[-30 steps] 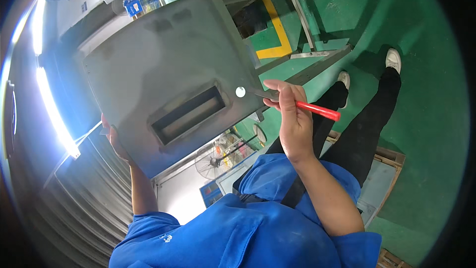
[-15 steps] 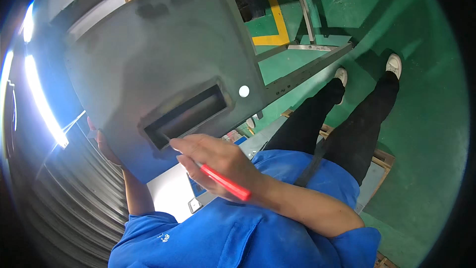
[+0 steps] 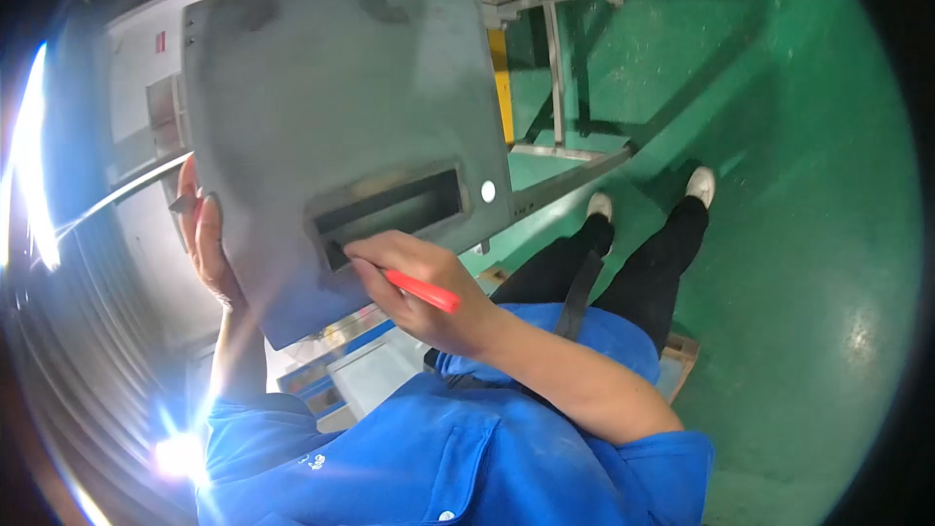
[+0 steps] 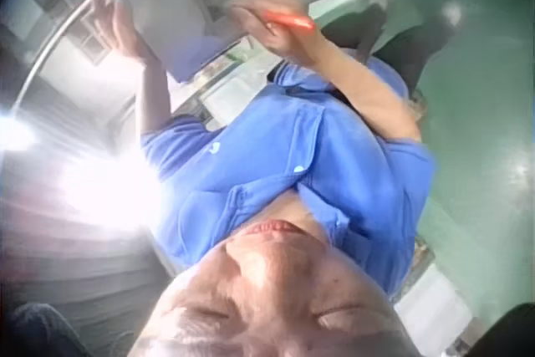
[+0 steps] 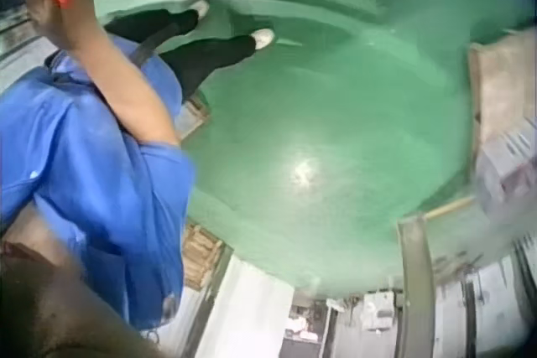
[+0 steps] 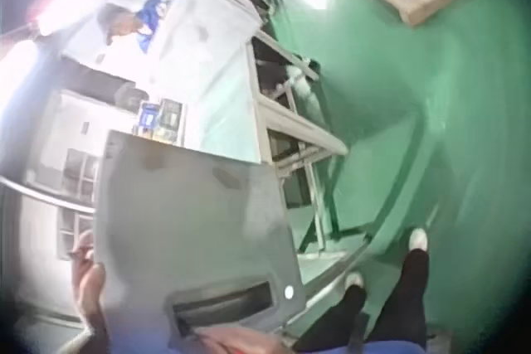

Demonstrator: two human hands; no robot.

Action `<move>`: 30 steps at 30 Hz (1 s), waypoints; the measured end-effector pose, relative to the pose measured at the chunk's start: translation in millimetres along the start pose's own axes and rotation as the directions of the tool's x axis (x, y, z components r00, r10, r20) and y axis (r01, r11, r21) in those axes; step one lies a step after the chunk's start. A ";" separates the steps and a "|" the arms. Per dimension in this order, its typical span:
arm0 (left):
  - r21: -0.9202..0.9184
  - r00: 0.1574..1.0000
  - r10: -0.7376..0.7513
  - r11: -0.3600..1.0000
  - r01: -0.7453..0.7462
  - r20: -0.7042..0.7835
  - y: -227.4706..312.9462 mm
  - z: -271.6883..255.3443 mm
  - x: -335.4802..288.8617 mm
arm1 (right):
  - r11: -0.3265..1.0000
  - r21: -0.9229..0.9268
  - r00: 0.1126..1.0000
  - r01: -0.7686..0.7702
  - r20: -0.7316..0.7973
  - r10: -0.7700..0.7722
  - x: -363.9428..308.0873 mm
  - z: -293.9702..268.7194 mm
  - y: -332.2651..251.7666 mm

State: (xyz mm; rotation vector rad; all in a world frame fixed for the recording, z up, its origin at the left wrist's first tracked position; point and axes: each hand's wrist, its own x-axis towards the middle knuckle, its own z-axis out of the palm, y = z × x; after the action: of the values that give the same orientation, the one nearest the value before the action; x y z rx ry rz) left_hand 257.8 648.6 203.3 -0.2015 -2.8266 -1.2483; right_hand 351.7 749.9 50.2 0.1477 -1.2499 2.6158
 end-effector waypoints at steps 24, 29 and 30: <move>-0.631 0.650 -0.442 0.772 -0.075 -0.618 -433.7 -263.6 -20.9 | 0.883 -0.467 0.394 -0.041 -0.820 -0.415 -40.6 93.8 117.5; -0.792 0.639 -0.576 0.605 -0.085 -0.509 -424.4 -266.0 -14.2 | 0.907 -0.421 0.289 0.009 -0.867 -0.406 -29.4 97.5 129.1; -0.804 0.679 -0.561 0.589 -0.075 -0.474 -422.3 -270.4 -9.9 | 0.909 -0.416 0.275 0.020 -0.872 -0.404 -23.9 98.0 131.8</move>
State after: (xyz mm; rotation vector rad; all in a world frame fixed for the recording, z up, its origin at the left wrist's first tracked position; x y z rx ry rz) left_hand 206.8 166.4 75.2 0.6047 -1.5328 -2.0065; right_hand 339.9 589.8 8.1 -1.0932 -0.9888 1.5721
